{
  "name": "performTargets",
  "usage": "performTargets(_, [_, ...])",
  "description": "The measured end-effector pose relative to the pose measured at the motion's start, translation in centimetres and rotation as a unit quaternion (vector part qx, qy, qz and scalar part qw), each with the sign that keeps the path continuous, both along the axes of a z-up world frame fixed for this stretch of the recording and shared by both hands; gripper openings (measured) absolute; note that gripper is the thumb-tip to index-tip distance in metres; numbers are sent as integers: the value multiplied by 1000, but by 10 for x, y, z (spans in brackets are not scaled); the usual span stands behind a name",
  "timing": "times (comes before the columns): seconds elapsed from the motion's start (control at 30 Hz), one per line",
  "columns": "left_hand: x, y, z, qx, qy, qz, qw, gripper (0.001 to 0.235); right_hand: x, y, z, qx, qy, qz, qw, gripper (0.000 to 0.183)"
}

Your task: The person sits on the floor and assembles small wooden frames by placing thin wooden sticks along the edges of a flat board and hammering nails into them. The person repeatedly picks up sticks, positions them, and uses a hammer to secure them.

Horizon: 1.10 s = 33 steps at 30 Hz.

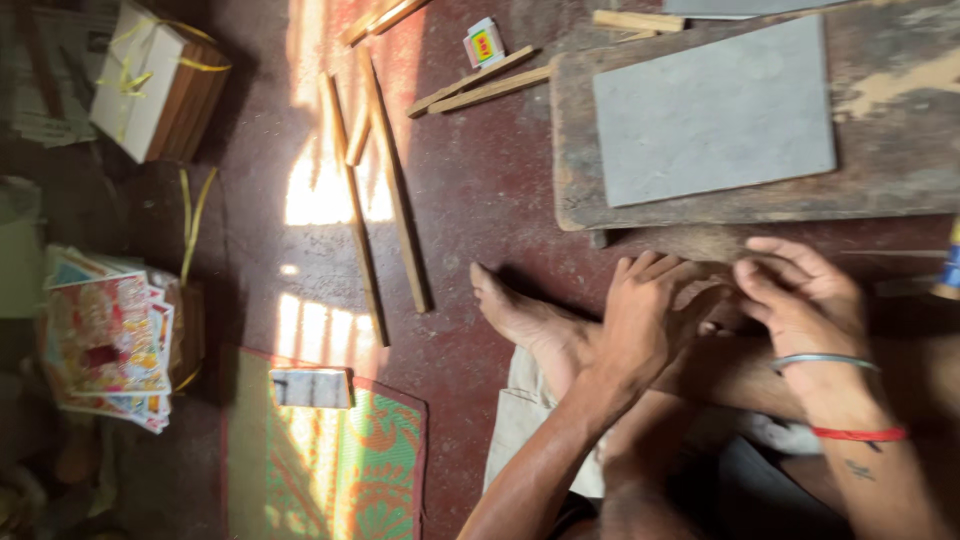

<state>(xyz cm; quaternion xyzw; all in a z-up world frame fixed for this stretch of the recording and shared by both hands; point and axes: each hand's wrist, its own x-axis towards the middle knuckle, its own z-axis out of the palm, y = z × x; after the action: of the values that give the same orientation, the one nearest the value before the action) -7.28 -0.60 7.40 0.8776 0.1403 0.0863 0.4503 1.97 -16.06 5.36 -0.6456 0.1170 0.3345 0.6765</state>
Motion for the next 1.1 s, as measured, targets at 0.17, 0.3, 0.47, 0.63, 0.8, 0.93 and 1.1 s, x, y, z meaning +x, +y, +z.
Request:
performTargets(0.17, [3, -3, 9, 58, -30, 19, 998, 15, -5, -1, 1, 14, 21, -16, 1000, 37])
performTargets(0.3, [-11, -8, 1, 102, -30, 7, 994, 18, -22, -2, 3, 24, -10, -3, 1000, 38])
performTargets(0.47, [-3, 0, -6, 130, -16, -16, 991, 17, -26, 18, 16, -49, -139, 3, 989, 38])
performTargets(0.63, [8, 6, -17, 105, -15, -27, 994, 23, -20, 30, 20, -146, -210, 29, 966, 38])
performTargets(0.8, [19, 16, -18, 73, -18, -11, 997, 22, -13, 35, 17, -155, -230, 55, 959, 36])
performTargets(0.93, [19, 23, -17, 46, 2, -23, 999, 34, -5, 33, 13, -147, -191, 61, 969, 37])
performTargets(1.1, [12, 16, -21, -4, -43, 27, 999, 21, 18, 20, 4, -111, -30, 92, 989, 43])
